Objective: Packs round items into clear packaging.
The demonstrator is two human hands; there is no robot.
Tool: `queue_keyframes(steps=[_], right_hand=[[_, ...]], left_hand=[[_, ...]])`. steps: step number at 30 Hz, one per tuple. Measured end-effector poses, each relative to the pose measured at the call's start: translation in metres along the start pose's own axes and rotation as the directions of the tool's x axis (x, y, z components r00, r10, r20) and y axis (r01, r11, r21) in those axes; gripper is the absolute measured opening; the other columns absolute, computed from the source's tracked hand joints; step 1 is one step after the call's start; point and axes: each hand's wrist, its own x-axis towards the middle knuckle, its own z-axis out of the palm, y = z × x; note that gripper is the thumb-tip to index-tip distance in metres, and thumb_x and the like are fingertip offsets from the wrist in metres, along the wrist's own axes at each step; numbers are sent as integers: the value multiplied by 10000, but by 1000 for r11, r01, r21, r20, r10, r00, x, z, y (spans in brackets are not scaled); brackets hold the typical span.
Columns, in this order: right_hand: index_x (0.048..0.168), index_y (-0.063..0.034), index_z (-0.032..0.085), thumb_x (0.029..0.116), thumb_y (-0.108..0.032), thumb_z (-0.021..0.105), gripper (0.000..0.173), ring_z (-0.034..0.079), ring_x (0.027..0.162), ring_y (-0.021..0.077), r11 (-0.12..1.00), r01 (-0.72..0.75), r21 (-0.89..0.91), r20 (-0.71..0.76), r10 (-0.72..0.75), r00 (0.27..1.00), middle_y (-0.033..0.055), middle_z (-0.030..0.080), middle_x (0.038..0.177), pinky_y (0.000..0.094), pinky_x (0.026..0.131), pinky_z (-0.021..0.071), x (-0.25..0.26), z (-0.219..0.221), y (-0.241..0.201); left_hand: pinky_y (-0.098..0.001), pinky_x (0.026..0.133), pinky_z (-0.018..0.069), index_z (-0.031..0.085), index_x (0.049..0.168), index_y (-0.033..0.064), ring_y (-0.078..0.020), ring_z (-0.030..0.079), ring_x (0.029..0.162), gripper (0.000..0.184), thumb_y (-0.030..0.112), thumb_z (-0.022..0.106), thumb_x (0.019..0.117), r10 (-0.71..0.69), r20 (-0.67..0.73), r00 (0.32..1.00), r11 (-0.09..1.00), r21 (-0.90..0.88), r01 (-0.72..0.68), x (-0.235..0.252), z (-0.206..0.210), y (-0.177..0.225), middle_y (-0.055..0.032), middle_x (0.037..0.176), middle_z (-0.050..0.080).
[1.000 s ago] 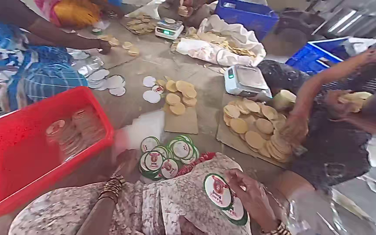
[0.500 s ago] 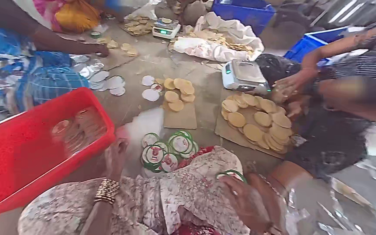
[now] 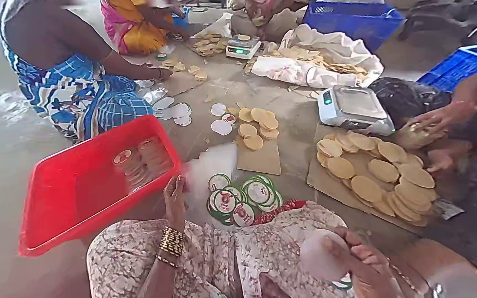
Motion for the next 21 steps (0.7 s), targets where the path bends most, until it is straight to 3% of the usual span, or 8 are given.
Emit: queue_keyframes(steps=[2,4,9,10,12,14,18,21], right_hand=[[1251,-64,620,829,12,672,432,714,976,77,998,-3,-64,85,9,996,-20,721,1153,261,808,623,12,9,2],[1334,-72,634,836,-147,714,510,658,1175,118,987,74,-141,212,-43,976,18,654,1348,308,942,596,28,23,12],[1495,-76,516,905,-355,723,685,682,1172,139,912,286,-294,490,-113,864,79,577,1480,361,956,600,60,95,8],[1451,-77,566,925,-362,709,615,709,1116,172,874,334,-353,539,-102,836,92,642,1398,410,937,598,65,107,5],[1127,-68,727,960,-317,665,306,723,933,233,819,380,-429,585,-68,808,97,756,1027,498,833,548,77,128,4],[965,-70,747,966,-278,649,229,704,863,152,847,369,-383,542,-118,832,41,739,889,416,810,560,88,136,2],[895,-72,686,918,-126,661,64,651,782,29,979,197,-48,257,-178,950,-41,683,817,218,746,554,105,134,-8],[904,-82,670,938,-37,621,74,647,705,28,989,68,128,198,-93,976,-42,677,779,188,667,558,103,134,-10]], left_hand=[[-207,639,552,635,906,84,-36,605,626,252,105,446,1072,-38,53,998,997,-61,41,-2,3,1,59,700,633],[-218,685,553,648,903,97,-35,617,669,252,115,451,1060,16,205,979,1000,-26,-11,-10,8,4,72,729,648],[-229,791,574,711,924,2,-5,664,797,241,190,592,1015,187,642,743,946,86,-312,-34,27,5,15,846,713],[-222,797,571,711,918,-11,-1,664,807,244,183,594,1011,206,681,703,941,61,-334,-38,30,3,-5,853,718],[-209,806,558,697,920,5,4,654,829,274,237,593,1025,251,707,661,941,-20,-337,-43,33,-3,-7,858,708],[-229,879,559,708,991,77,10,664,918,320,390,643,989,229,702,674,954,-25,-299,-42,30,-1,46,932,724],[-273,944,564,767,1013,35,-38,692,982,160,123,757,879,104,689,717,974,75,-213,-32,22,7,8,994,757],[-267,919,577,774,998,121,-30,702,953,89,124,716,930,119,537,835,993,-60,-102,-33,27,2,56,981,763]])
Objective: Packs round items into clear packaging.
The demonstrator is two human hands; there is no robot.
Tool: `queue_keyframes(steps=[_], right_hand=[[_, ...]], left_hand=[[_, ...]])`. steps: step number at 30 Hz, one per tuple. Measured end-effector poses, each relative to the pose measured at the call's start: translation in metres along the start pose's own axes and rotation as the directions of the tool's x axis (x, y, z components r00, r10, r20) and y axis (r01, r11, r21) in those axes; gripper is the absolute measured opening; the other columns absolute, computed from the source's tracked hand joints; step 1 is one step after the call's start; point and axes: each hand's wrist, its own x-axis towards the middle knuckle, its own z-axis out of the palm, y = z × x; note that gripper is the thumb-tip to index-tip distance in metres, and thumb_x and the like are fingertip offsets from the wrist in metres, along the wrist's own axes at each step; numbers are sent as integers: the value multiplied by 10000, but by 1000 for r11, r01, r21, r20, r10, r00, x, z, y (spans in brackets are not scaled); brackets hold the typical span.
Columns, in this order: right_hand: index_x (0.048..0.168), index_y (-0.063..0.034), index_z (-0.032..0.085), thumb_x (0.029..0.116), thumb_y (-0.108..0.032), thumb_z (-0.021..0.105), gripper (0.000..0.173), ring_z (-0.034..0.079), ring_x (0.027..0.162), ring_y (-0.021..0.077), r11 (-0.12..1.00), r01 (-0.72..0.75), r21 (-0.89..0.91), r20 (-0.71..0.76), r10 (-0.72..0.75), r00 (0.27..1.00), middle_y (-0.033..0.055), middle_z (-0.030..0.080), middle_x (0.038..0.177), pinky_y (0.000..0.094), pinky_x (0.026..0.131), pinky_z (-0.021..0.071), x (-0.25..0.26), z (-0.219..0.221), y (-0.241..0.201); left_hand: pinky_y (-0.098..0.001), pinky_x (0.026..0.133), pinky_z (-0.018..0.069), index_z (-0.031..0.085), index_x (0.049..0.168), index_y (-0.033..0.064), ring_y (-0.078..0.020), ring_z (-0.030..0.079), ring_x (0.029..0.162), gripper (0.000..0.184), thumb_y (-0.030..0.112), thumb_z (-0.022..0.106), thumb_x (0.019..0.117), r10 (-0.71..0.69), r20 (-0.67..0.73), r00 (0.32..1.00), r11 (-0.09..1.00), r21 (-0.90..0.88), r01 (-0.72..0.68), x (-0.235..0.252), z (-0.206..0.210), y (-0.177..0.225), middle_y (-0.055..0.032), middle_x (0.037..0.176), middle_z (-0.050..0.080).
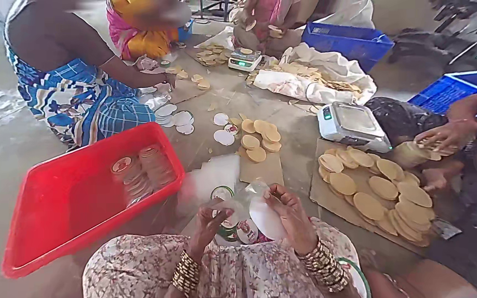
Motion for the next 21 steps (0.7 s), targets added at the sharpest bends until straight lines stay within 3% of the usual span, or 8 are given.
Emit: queue_keyframes(steps=[3,6,8,11,14,16,19,21], right_hand=[[1083,-38,646,932,18,589,170,692,788,72,999,-38,33,47,37,998,6,716,915,229,715,594,-6,1,8],[1284,14,583,888,51,616,399,736,884,133,996,-85,15,114,83,990,65,745,1039,296,786,627,-11,0,11],[1077,-13,699,851,53,674,236,720,789,74,995,-97,-31,62,99,993,10,753,887,244,727,614,-13,1,12],[908,-48,726,857,3,698,77,677,704,29,989,-86,-117,8,88,996,-31,720,769,202,670,578,-10,-1,17],[919,-43,701,874,-50,697,46,658,695,29,979,-31,-200,-31,25,999,-36,692,766,214,664,571,10,-12,24],[973,-6,687,880,-15,668,95,666,713,53,978,-42,-204,-78,26,997,-5,695,796,229,670,574,32,-21,28],[999,17,667,920,75,628,105,658,671,73,984,-173,-53,-203,159,966,33,700,794,226,607,559,67,-29,30],[941,-47,620,1015,32,495,165,595,561,30,955,-232,187,-189,267,945,-15,656,711,176,517,506,84,-33,31]], left_hand=[[-237,824,581,758,976,159,-29,694,854,126,104,645,974,-75,-236,969,967,-256,12,6,6,0,66,908,750],[-181,744,538,663,889,114,23,620,745,243,63,478,1038,-172,-472,865,979,-181,95,12,3,3,103,776,656],[-180,716,547,649,834,110,24,618,703,291,74,459,1052,-217,-560,800,975,-157,155,14,0,5,101,729,643],[-166,621,497,620,709,134,17,554,608,323,66,525,1011,-195,-553,810,980,-134,144,15,-1,3,102,640,577],[-209,686,551,637,900,63,-31,627,694,94,23,574,958,-184,-420,888,983,-100,156,14,-1,0,54,751,645],[-234,708,563,645,1025,4,-60,641,721,111,37,554,972,-190,-349,918,982,-67,178,14,-3,-4,24,810,660],[-188,634,501,671,1009,10,-31,573,649,148,59,531,999,-242,-375,895,969,-43,244,16,-2,-6,44,751,614],[-159,576,456,673,931,53,-6,538,605,154,88,540,999,-281,-413,866,958,-67,278,19,-1,-7,69,705,589]])
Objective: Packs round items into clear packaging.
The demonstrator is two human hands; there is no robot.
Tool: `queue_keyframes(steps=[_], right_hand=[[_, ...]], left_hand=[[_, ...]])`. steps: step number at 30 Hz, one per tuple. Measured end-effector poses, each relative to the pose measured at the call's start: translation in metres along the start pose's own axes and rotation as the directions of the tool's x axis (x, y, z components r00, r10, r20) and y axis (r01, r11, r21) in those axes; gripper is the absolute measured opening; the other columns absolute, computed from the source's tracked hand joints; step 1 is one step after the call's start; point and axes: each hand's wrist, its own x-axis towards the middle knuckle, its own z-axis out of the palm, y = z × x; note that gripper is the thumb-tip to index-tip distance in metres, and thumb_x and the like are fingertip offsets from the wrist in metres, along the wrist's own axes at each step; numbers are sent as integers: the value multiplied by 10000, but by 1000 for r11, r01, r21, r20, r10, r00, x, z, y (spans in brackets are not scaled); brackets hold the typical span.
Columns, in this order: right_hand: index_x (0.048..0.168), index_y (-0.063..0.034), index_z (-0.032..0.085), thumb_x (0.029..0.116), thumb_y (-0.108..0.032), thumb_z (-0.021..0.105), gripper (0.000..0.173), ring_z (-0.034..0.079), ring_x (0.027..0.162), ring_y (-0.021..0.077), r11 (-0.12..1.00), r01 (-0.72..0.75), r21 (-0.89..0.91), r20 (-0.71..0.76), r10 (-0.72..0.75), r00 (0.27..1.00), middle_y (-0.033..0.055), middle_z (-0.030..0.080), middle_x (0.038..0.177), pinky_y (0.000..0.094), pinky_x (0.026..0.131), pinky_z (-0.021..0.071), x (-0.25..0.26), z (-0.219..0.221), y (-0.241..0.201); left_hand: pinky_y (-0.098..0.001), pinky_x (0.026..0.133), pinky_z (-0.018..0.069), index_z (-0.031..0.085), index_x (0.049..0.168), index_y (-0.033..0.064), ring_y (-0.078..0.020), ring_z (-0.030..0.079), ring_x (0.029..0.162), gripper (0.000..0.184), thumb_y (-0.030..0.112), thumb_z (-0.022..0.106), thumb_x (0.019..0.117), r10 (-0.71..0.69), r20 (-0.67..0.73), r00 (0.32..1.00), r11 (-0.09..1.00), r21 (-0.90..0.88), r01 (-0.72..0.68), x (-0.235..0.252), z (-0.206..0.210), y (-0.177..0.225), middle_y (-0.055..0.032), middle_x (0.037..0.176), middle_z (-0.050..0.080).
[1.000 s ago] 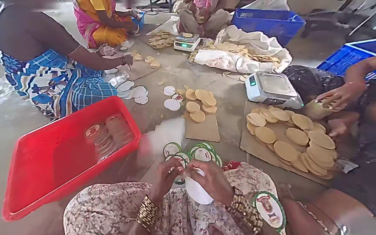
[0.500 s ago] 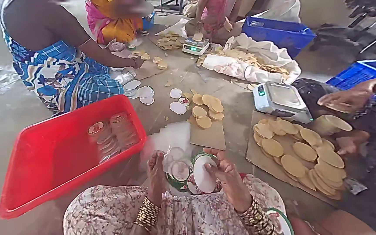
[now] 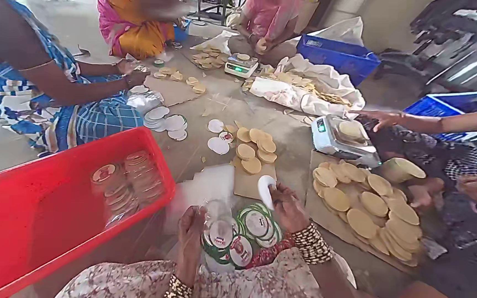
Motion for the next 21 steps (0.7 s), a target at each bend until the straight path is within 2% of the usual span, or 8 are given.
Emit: queue_keyframes(steps=[2,4,8,11,14,16,18,21], right_hand=[[949,-127,598,1105,-150,343,300,555,506,-20,925,-158,346,245,74,967,-65,616,679,116,464,469,14,-10,5],[963,-119,646,1048,-255,504,214,579,506,-4,723,-341,601,483,10,875,-62,615,655,128,471,482,23,-16,16],[991,-91,648,1006,-228,601,145,590,507,23,624,-413,663,517,17,856,-44,604,643,145,481,496,17,-4,21],[1017,-108,562,1095,-124,319,255,577,534,37,881,-237,410,212,161,964,-28,589,678,165,499,502,8,10,12],[1075,-5,591,1019,26,485,123,667,704,64,981,63,-183,-103,-83,991,29,672,837,216,625,571,16,12,19],[1291,66,560,952,8,587,345,651,1028,200,817,156,-555,-94,-248,964,175,658,1162,357,877,547,33,-11,33],[1533,58,337,937,-121,626,686,440,1396,404,687,138,-713,7,-190,982,300,414,1529,559,1130,380,44,-33,37],[1424,20,519,911,-197,655,573,582,1260,264,726,238,-645,186,-153,971,198,574,1403,426,996,519,7,-16,9]], left_hand=[[-155,561,460,667,874,80,2,554,607,166,92,550,991,-29,-26,999,1000,-10,28,3,1,-1,76,698,606],[-164,568,473,662,861,80,-6,562,611,176,84,544,990,-51,-20,998,998,-26,51,5,2,-3,70,695,609],[-160,548,438,661,841,94,-5,531,583,171,86,556,977,-98,5,995,995,-29,98,8,5,-6,72,665,589],[-169,553,454,666,857,75,-22,552,596,158,64,561,975,-132,-4,991,990,-52,132,9,5,-5,54,684,609],[-144,523,452,662,835,72,11,534,550,183,11,548,965,-135,-70,988,986,-105,127,11,6,-8,74,659,609],[-147,519,471,657,839,68,6,540,535,183,8,538,965,-148,-87,985,983,-121,137,10,6,-10,71,654,606],[-163,519,487,659,850,59,-12,558,537,179,18,543,981,-169,-101,980,979,-134,155,11,6,-11,56,659,619],[-173,541,500,656,863,54,-19,566,557,158,31,554,982,-175,-123,977,979,-124,160,10,5,-9,53,666,613]])
